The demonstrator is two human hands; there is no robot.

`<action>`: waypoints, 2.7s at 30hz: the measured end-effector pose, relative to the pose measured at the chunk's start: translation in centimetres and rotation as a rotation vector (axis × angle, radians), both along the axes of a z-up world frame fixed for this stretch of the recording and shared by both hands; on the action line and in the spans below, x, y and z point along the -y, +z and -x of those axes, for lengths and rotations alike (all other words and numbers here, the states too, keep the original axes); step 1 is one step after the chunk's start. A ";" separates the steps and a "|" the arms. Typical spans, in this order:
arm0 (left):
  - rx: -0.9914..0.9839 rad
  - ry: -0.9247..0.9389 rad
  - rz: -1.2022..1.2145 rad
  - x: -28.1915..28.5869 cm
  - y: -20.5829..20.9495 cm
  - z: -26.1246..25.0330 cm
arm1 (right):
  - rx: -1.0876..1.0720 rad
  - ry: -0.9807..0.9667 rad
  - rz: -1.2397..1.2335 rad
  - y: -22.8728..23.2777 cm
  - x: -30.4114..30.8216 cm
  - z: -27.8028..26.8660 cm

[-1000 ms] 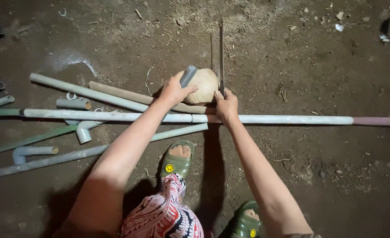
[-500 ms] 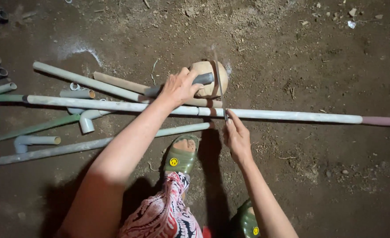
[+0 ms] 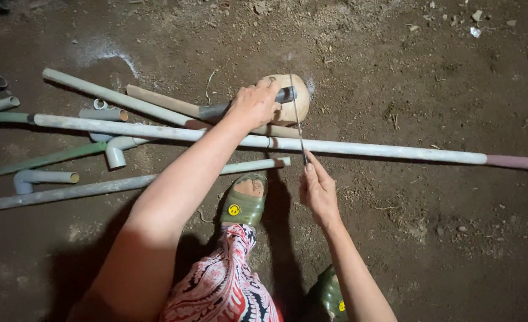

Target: The person sits on the ground and uses a hand saw to cut a short gray pipe segment that is resting on a coconut. After cutting, the person picks up a green pipe and a gray pipe and attempts to fit them together.

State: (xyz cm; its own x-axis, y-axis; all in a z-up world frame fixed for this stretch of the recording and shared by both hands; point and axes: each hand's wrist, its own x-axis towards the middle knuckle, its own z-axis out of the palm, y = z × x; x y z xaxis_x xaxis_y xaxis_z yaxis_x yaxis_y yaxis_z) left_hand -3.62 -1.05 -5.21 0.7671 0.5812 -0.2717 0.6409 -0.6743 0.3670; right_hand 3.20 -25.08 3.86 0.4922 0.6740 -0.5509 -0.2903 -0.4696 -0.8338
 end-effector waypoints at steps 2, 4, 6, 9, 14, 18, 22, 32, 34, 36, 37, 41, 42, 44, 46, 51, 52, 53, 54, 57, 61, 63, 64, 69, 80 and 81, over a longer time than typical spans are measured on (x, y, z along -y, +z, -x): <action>-0.013 0.004 0.006 0.1 1.0 0.0 | -0.003 -0.017 0.005 0.0 -0.1 0.1; -0.010 0.006 0.036 0.4 0.9 0.1 | -0.015 -0.029 0.016 0.1 0.1 0.1; -0.015 0.006 0.032 0.3 0.1 -0.1 | -0.012 -0.035 0.016 0.1 0.1 0.1; -0.021 0.011 0.018 0.3 0.0 -0.3 | -0.019 -0.034 0.012 0.4 0.0 0.2; -0.016 0.023 0.016 0.4 -0.3 -0.2 | 0.052 0.008 -0.005 0.0 0.2 0.4; -0.008 0.041 0.039 0.2 0.5 0.4 | 0.077 0.010 -0.012 -0.2 0.6 0.4; -0.030 0.038 0.070 0.1 2.9 1.2 | 0.124 0.051 0.004 -0.3 0.7 0.1; -0.075 -0.048 -0.007 -2.1 -1.9 -0.7 | 0.082 -0.022 0.037 -1.0 0.3 -0.1; -0.107 -0.006 0.053 -2.4 -2.7 -1.5 | 0.122 -0.003 0.027 -1.3 0.5 -0.3; -0.092 0.020 -0.052 -1.8 -3.6 -1.6 | 0.120 -0.006 0.029 -1.1 0.3 -0.3; -0.077 0.046 -0.157 -1.4 -4.1 -1.7 | 0.118 -0.009 0.031 -1.0 0.3 -0.3; -0.043 0.108 -0.277 -0.1 -3.1 -1.2 | 0.117 -0.011 0.037 -0.9 0.2 -0.2; -0.028 0.121 -0.285 -0.2 -3.4 -1.3 | 0.119 -0.014 0.047 -1.3 0.1 -0.3; -0.014 0.136 -0.295 -0.3 -3.4 -1.2 | 0.120 -0.017 0.055 -1.3 -0.7 -0.4; -0.004 0.127 -0.269 -0.1 -2.8 -1.0 | 0.121 -0.047 0.020 -0.5 -2.1 -0.6; -0.003 0.128 -0.270 -0.1 -4.7 -1.3 | 0.368 0.067 0.066 -1.8 -6.3 -1.5; 0.001 0.125 -0.296 -0.4 -5.2 -1.3 | 0.452 0.134 0.020 -2.2 -7.4 -1.8; -0.001 0.127 -0.300 -0.6 -5.0 -1.1 | 0.450 0.136 0.016 -2.6 -8.2 -1.8; 0.010 0.136 -0.301 -0.4 -4.8 -1.2 | 0.454 0.130 -0.002 -2.9 -8.8 -1.9; 0.020 0.136 -0.325 -0.1 -4.0 -0.9 | 0.442 0.117 -0.021 -3.3 -9.3 -2.0; 0.045 0.146 -0.283 -0.1 -4.0 -0.9 | 0.421 0.153 0.011 -2.3 -8.5 -1.7; 0.046 0.145 -0.273 0.0 -3.7 -0.7 | 0.421 0.182 0.038 -0.6 -7.2 -0.8; 0.053 0.144 -0.271 -0.2 -3.5 -0.9 | 0.428 0.208 0.057 0.3 -6.8 -0.6; 0.004 0.158 -0.289 0.1 -4.0 -1.4 | 0.372 0.185 0.204 3.1 -2.1 1.6; -0.176 0.145 -0.189 -0.3 1.0 -1.4 | 0.381 0.212 0.247 1.7 -7.5 -0.5; -0.169 0.138 -0.200 -0.3 1.2 -1.3 | 0.423 0.228 0.203 1.2 -9.1 -1.1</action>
State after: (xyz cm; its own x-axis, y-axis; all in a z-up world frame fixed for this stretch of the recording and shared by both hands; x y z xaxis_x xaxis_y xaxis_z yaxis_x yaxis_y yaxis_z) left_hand -2.28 -0.72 -4.05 0.6305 0.7320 -0.2582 0.7724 -0.6244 0.1161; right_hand 4.26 -15.97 5.02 0.5531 0.6902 -0.4667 0.1804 -0.6461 -0.7417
